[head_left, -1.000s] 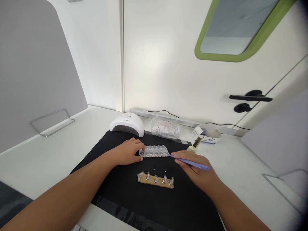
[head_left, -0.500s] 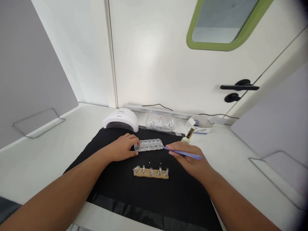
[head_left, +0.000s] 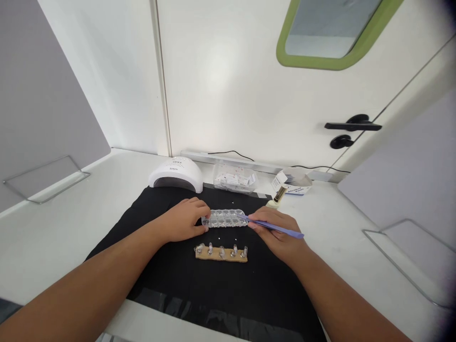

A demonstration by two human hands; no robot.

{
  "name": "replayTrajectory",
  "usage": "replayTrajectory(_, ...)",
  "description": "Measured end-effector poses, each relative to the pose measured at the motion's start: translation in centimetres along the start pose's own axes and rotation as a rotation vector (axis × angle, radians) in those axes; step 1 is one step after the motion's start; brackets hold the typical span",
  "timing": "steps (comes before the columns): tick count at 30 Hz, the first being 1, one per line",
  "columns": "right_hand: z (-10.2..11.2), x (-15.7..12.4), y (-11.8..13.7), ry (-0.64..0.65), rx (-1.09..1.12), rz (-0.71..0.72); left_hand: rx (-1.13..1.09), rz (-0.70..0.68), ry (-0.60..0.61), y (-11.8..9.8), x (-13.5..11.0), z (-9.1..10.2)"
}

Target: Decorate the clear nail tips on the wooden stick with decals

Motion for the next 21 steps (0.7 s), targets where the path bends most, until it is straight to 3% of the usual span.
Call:
replayTrajectory(15, -1.3, -0.4, -0.4, 0.129, 0.109, -0.206, -0.041, -0.022, -0.010, -0.1, 0.4, -0.6)
replayTrajectory(21, -2.3, -0.1, 0.2, 0.247, 0.200, -0.221, -0.049, -0.011, -0.006, 0.1, 0.4, -0.6)
Point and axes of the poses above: each hand's wrist, its own x-axis towards the middle knuckle, its own z-axis out of the back of the hand, y = z × x, the point moved 5 cm from there along x, towards the middle knuckle, and after that the axes turned 5 degrees about -x, right-handed, at the moved point
